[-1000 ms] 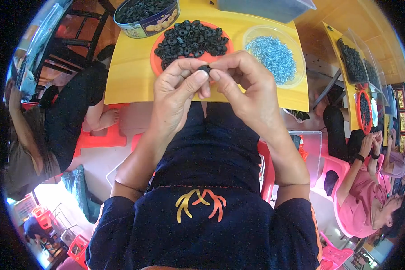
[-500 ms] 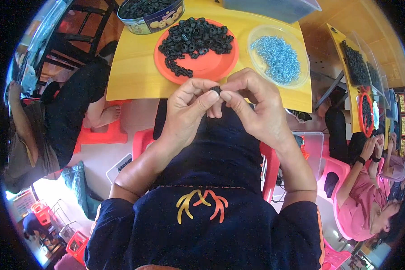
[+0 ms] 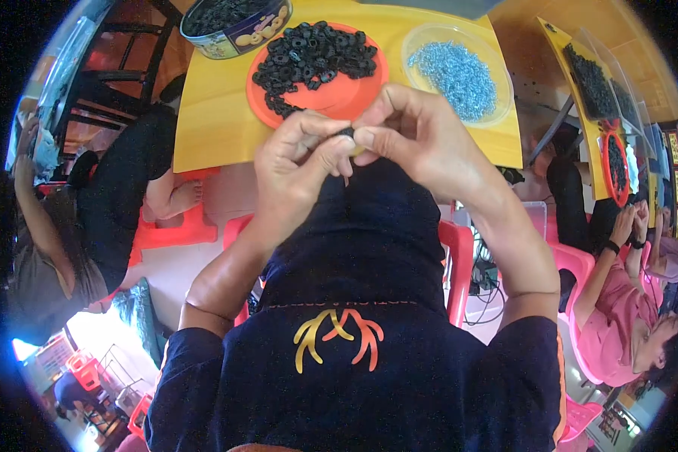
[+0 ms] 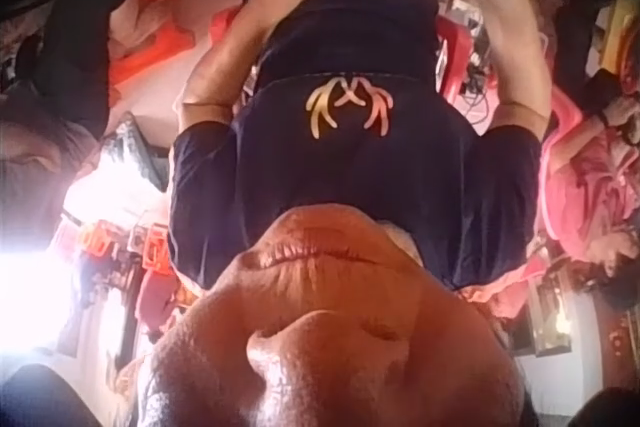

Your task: The person assembles cord locks by picking up black plastic pieces and small insert components from dishes and fitting the pieces together by hand.

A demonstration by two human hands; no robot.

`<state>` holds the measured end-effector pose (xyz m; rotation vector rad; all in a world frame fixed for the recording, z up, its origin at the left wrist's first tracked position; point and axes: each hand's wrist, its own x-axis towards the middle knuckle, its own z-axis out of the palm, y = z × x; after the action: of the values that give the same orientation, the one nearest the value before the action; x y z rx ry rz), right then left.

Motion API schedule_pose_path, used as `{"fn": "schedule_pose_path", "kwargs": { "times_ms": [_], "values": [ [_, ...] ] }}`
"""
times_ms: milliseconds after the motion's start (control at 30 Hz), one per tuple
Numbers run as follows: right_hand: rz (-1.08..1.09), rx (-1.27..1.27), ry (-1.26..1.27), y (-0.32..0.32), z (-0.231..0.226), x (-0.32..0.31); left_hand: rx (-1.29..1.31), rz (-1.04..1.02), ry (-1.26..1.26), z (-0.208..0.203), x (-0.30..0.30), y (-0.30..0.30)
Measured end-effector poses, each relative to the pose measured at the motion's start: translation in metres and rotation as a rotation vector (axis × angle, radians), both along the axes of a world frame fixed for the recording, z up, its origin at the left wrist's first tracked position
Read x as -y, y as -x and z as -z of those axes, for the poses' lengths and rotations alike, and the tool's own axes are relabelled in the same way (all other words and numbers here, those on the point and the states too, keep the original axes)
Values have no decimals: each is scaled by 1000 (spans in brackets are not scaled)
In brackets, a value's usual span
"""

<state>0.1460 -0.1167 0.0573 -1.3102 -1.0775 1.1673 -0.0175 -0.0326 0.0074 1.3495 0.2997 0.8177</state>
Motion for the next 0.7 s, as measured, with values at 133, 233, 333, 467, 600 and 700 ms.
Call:
{"fn": "schedule_pose_path", "kwargs": {
  "times_ms": [133,233,333,467,600,700],
  "values": [
    [-2,-2,-5,-4,4,-11,20,45,187,4,-12,-5],
    [-38,64,-95,-9,13,-25,72,87,278,7,-27,-7],
    [-40,-6,-90,-4,13,-32,126,100,341,9,-35,-12],
    [180,190,-225,-3,22,-26,103,89,341,2,-37,-10],
    [219,531,-228,-1,30,-20,63,51,272,-2,-35,-8],
    [189,663,-353,7,24,-22,48,33,214,-3,-34,-4]
  ]
}}
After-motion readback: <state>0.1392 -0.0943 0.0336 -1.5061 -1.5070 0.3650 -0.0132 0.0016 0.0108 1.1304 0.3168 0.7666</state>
